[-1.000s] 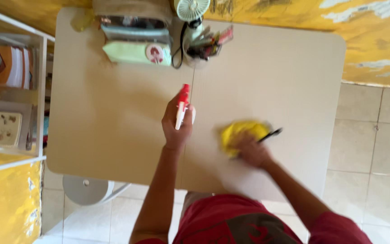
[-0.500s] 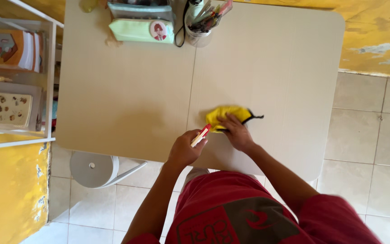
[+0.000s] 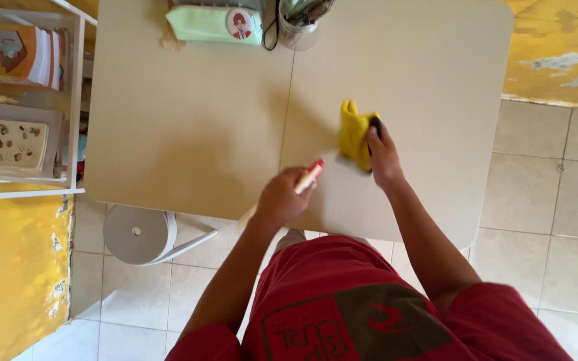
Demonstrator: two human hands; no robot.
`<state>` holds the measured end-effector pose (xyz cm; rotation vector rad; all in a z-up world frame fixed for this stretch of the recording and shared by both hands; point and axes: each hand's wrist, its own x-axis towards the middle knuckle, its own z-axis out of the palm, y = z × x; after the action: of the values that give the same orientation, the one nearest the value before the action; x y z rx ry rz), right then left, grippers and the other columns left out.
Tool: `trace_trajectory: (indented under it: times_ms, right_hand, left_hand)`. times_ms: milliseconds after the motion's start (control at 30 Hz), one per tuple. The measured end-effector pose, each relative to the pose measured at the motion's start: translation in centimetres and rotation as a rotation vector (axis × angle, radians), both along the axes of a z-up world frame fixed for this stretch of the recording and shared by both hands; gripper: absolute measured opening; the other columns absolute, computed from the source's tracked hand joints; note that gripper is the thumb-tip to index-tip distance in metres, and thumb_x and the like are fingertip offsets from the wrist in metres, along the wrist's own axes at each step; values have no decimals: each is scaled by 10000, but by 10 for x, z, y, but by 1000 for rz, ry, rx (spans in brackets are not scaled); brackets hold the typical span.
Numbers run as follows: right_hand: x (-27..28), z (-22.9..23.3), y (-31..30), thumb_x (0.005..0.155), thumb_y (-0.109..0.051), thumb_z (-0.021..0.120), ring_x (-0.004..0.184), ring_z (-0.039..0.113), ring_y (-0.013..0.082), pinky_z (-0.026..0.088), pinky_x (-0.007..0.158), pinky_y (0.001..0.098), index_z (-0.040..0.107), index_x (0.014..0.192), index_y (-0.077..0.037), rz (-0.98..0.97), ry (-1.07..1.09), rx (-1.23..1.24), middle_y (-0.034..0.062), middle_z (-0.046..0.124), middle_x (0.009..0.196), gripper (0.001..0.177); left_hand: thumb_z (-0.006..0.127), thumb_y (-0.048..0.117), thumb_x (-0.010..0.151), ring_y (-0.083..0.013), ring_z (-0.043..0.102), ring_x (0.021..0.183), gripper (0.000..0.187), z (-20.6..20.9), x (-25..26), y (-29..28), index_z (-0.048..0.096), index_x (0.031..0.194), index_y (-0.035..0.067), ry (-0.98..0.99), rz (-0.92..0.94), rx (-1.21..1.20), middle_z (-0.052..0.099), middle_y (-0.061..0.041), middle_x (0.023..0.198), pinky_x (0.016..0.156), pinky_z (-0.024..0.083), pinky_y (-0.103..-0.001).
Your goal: The person places a sticker sheet on a white desk, then sprays the surface and wipes it with a yellow cloth. They move a pen holder and a small fan aside to clean underneath, then wipe the pen holder and fan before returning them to the desk.
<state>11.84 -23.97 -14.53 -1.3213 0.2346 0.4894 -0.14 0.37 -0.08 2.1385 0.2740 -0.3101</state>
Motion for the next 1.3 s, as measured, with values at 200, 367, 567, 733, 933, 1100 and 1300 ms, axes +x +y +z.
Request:
trace_trajectory:
  times_ms: [200, 367, 567, 733, 933, 1100, 1300]
  right_hand:
    - [-18, -70, 61, 932, -153, 654, 1498, 331, 408, 396, 1108, 607, 599, 1347, -176, 613, -774, -1167, 84, 392, 1646, 420]
    - [-142, -54, 48, 919, -373, 610, 1552, 132, 380, 326, 1097, 728, 509, 1471, -302, 1042, -983, -1030, 20, 154, 1689, 566]
    - [-90, -40, -10, 1005, -384, 558, 1544, 201, 311, 354, 1083, 704, 373, 1582, -399, 1156, -834, -1481, 4, 212, 1714, 606]
    - [-2, -63, 46, 1031, -437, 529, 1566, 115, 383, 252, 1092, 762, 326, 1596, -350, 685, -577, -1306, 15, 166, 1721, 606]
    - [-96, -55, 119, 987, -461, 556, 1527, 142, 408, 337, 1039, 753, 365, 1584, -346, 1039, -1040, -1219, 80, 171, 1691, 637]
    - [-124, -29, 56, 945, -503, 595, 1520, 237, 309, 344, 1114, 702, 489, 1472, -392, 1291, -960, -1089, -3, 301, 1641, 550]
    - [-5, -57, 46, 1010, -432, 542, 1555, 189, 393, 291, 1117, 722, 428, 1562, -340, 735, -882, -1276, 57, 260, 1696, 571]
  left_hand:
    - [752, 228, 935, -266, 745, 876, 313, -12, 18, 32, 699, 1199, 68, -389, 336, -63, 743, -126, 1030, 770, 586, -359]
    - [742, 175, 954, -204, 715, 834, 340, -37, 43, 67, 653, 1252, 39, -528, 471, -189, 729, -97, 985, 757, 590, -325]
    - [720, 136, 986, -198, 707, 923, 331, -67, 64, 100, 639, 1288, 29, -671, 495, 98, 715, -90, 1055, 800, 596, -326]
    - [716, 167, 1003, -220, 708, 927, 337, -78, 69, 108, 635, 1298, 23, -736, 530, 92, 714, -96, 1050, 803, 599, -340]
    - [696, 175, 1024, -266, 702, 964, 342, -81, 69, 111, 611, 1316, 17, -712, 563, 50, 694, -131, 1136, 833, 601, -361]
    - [683, 159, 1023, -270, 705, 1065, 381, -85, 70, 113, 573, 1360, 21, -744, 503, 89, 678, -137, 1254, 885, 608, -364]
    - [682, 145, 1013, -256, 695, 1075, 406, -87, 67, 114, 559, 1383, 33, -694, 490, 70, 666, -126, 1280, 890, 603, -361]
